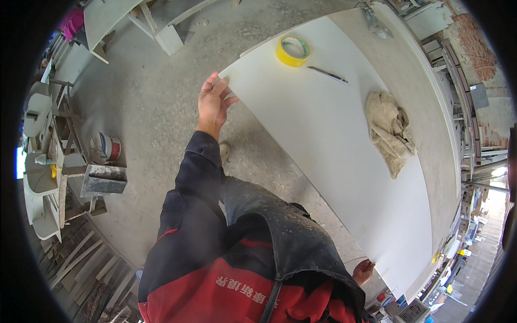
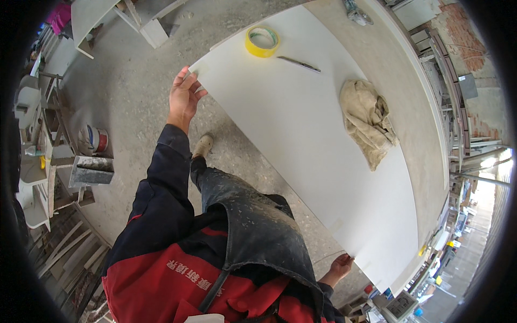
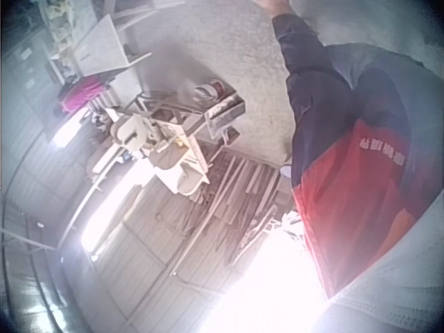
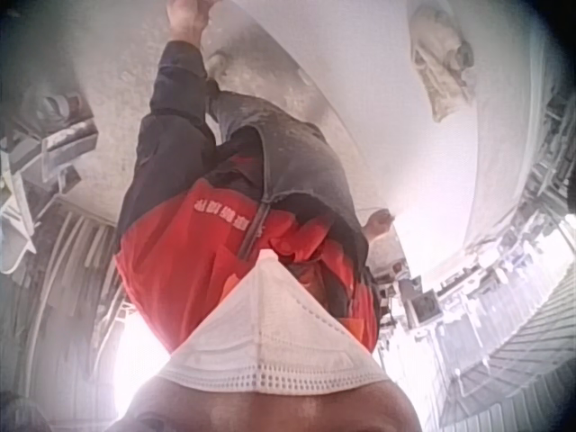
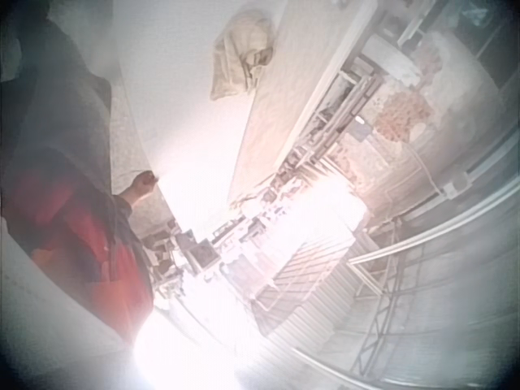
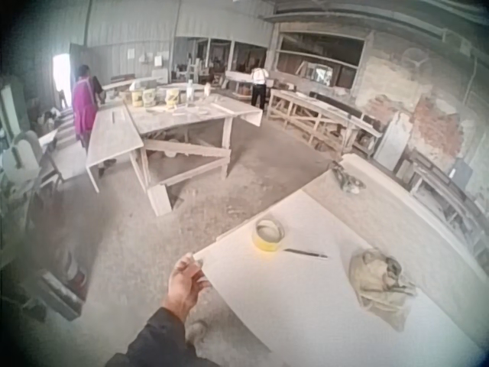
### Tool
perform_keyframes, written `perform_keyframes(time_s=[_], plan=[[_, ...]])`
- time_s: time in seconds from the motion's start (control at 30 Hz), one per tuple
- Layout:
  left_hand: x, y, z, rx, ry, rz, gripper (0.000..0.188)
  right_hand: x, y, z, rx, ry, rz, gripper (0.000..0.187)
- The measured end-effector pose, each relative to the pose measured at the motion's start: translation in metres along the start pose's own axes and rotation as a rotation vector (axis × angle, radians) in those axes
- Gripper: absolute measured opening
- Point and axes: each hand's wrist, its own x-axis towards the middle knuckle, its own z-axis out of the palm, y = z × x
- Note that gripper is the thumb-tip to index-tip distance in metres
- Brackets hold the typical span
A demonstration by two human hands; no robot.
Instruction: The person wipes a large white panel with a cloth, then uses a utility knife to cut and apply a strip of yellow tape along the panel's edge. The person smooths the tape and later handles a long white trim piece, positioning it along the panel edge.
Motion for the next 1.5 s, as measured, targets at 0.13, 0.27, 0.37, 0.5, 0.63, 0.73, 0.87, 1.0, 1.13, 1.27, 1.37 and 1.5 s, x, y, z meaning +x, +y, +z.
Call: perform_keyframes(time_s=[0.13,0.27,0.37,0.5,0.63,0.73,0.87,1.0,1.13,1.27,1.37,1.5], plan=[[-0.003,0.001,0.002,0.019,0.025,-0.003,0.037,0.002,-0.004,0.000,0.006,0.012,0.026,0.023],[-0.004,0.001,0.003,0.016,0.030,0.001,0.040,0.002,-0.002,0.013,-0.062,0.169,-0.017,0.027],[-0.005,-0.001,0.007,0.006,0.018,0.006,0.043,-0.010,-0.004,0.018,-0.075,0.204,-0.024,0.027],[-0.007,0.002,0.006,-0.019,0.025,0.019,0.046,-0.009,-0.001,0.026,-0.091,0.181,-0.025,0.026],[-0.004,-0.001,0.005,-0.037,0.026,0.008,0.046,-0.011,-0.005,0.029,-0.057,0.157,0.009,0.025],[-0.006,0.001,0.007,-0.027,0.028,0.010,0.046,-0.017,-0.001,0.042,-0.029,0.233,0.024,0.025],[-0.003,-0.001,0.004,-0.026,0.033,0.010,0.047,-0.017,-0.004,0.043,-0.033,0.200,0.030,0.025],[-0.006,0.003,0.011,-0.022,0.030,0.015,0.047,-0.012,-0.004,0.031,-0.018,0.193,0.038,0.026],[-0.005,0.001,0.009,-0.008,0.047,0.021,0.049,-0.008,-0.006,0.028,-0.023,0.229,0.053,0.026],[-0.005,0.002,0.011,-0.011,0.054,0.013,0.054,-0.003,-0.009,0.021,-0.035,0.199,0.044,0.026],[-0.007,0.005,0.013,-0.002,0.056,-0.001,0.056,-0.001,-0.009,0.019,-0.045,0.189,0.039,0.026],[-0.005,0.004,0.010,0.000,0.049,-0.007,0.056,-0.002,-0.010,0.018,-0.042,0.150,0.052,0.024]])
